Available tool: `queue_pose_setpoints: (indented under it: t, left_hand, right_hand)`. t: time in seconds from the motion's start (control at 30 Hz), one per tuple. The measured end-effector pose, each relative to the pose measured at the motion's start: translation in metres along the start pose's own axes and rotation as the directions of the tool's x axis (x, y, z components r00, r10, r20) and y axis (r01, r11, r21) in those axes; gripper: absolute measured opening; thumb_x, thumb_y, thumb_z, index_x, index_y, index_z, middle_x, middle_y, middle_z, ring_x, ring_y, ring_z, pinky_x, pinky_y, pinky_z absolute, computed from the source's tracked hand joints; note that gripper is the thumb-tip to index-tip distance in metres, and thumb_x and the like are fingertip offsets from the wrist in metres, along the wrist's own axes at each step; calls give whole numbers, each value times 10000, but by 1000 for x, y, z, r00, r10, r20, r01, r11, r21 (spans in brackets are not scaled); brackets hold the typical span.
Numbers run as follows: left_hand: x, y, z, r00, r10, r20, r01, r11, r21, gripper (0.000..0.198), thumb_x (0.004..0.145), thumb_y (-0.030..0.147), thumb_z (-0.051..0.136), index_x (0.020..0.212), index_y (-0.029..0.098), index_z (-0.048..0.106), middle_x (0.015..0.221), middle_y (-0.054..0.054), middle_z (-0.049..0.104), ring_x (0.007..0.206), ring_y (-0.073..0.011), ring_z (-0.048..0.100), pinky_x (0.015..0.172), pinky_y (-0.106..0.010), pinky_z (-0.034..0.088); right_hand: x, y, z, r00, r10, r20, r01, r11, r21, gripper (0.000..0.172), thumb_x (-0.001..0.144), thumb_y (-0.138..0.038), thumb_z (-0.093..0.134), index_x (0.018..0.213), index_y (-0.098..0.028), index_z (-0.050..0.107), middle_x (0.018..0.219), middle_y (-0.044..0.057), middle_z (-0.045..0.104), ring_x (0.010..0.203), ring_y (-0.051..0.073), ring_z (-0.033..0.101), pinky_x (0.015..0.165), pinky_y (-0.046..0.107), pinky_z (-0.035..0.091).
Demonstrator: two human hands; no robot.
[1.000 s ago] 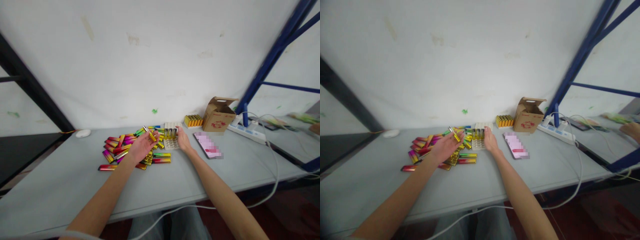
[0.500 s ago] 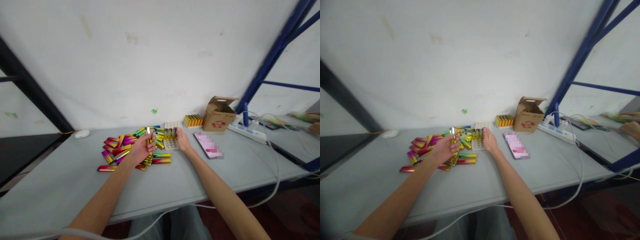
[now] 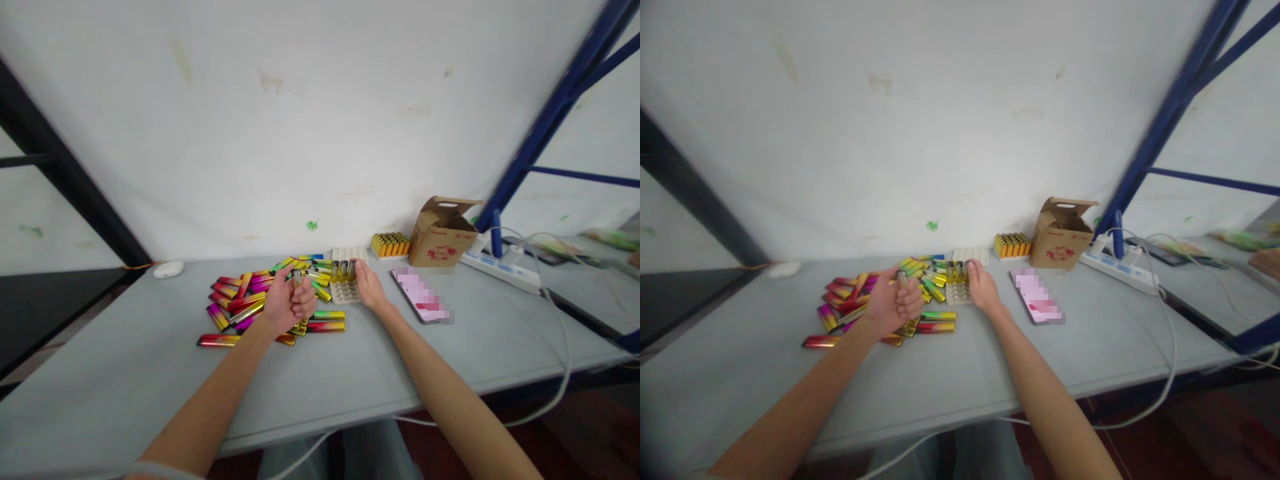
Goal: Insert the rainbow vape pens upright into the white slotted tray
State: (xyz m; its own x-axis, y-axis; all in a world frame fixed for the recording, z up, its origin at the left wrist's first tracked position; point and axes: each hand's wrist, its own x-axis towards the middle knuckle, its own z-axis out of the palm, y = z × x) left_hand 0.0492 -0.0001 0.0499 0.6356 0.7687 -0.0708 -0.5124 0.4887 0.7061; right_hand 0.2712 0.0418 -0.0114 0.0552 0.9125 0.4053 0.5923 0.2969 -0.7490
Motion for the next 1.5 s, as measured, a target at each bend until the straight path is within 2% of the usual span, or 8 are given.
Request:
queue_pose_setpoints:
  t: [0.2,0.4,0.57,0.8,1.07,1.3,1.4,1.5]
  left_hand:
    - [3,-2,-1,999,20,-30,-20,1000,-2,463,834,507,424,505,191,348,456,87,146,367,-63,142,337,-173,210]
    - [6,-4,4,971,121,-209,-109,992,68,431,868,461,378,532,193,338,457,91,148,346,-55,118,326,-160,140]
    - [7,-8,12,938,192,-289,-149,975,164,403,861,437,412,547,196,337,456,93,166,336,-48,128,326,-150,120]
    - [7,-12,12,946,196,-259,-146,968,202,409,839,488,466,572,193,370,478,98,167,362,-46,135,333,-137,133]
    - [6,-11,11,957,172,-234,-124,970,208,473,830,574,433,566,182,408,460,88,211,368,-47,172,345,-145,182]
    - [8,-15,10,942,226,-249,-166,956,241,414,802,507,483,557,184,399,467,90,207,364,-45,180,345,-146,175]
    - [8,-16,11,926,254,-278,-187,951,246,390,821,474,463,566,186,396,474,90,212,361,-46,174,340,-147,164]
    - [7,-16,12,930,245,-272,-179,953,246,391,841,471,451,577,186,403,480,89,214,366,-50,180,345,-148,173]
  right_hand:
    - [0,1,1,1000,3,2,-3,1000,0,603,969,-578,180,1232,-189,559,1093,124,684,1031,262,628,932,395,451]
    - [0,-1,1,1000,9,5,-9,1000,-17,551,977,-531,210,1233,-185,553,1095,129,680,1021,261,629,920,389,452]
    - [0,-3,0,1000,14,22,-13,998,-59,522,984,-492,220,1247,-176,542,1071,137,684,982,264,636,878,390,465]
    - [0,-4,0,1000,12,26,-10,997,-71,506,988,-478,225,1241,-174,542,1055,131,688,958,251,638,852,370,469]
    - [-1,-5,-1,999,21,45,-19,998,-55,483,988,-474,239,1233,-181,534,1070,123,684,983,247,634,877,369,458]
    - [-1,-7,-1,999,13,40,-11,999,-48,476,989,-469,248,1233,-182,539,1121,128,676,1042,251,623,916,372,449]
    - [-1,-7,-1,999,17,45,-15,998,-57,477,989,-467,246,1234,-178,536,1112,133,677,1024,257,628,899,375,453]
    - [-1,-7,-1,999,15,53,-11,997,-74,467,991,-461,248,1235,-179,529,1063,127,687,981,253,638,862,364,461]
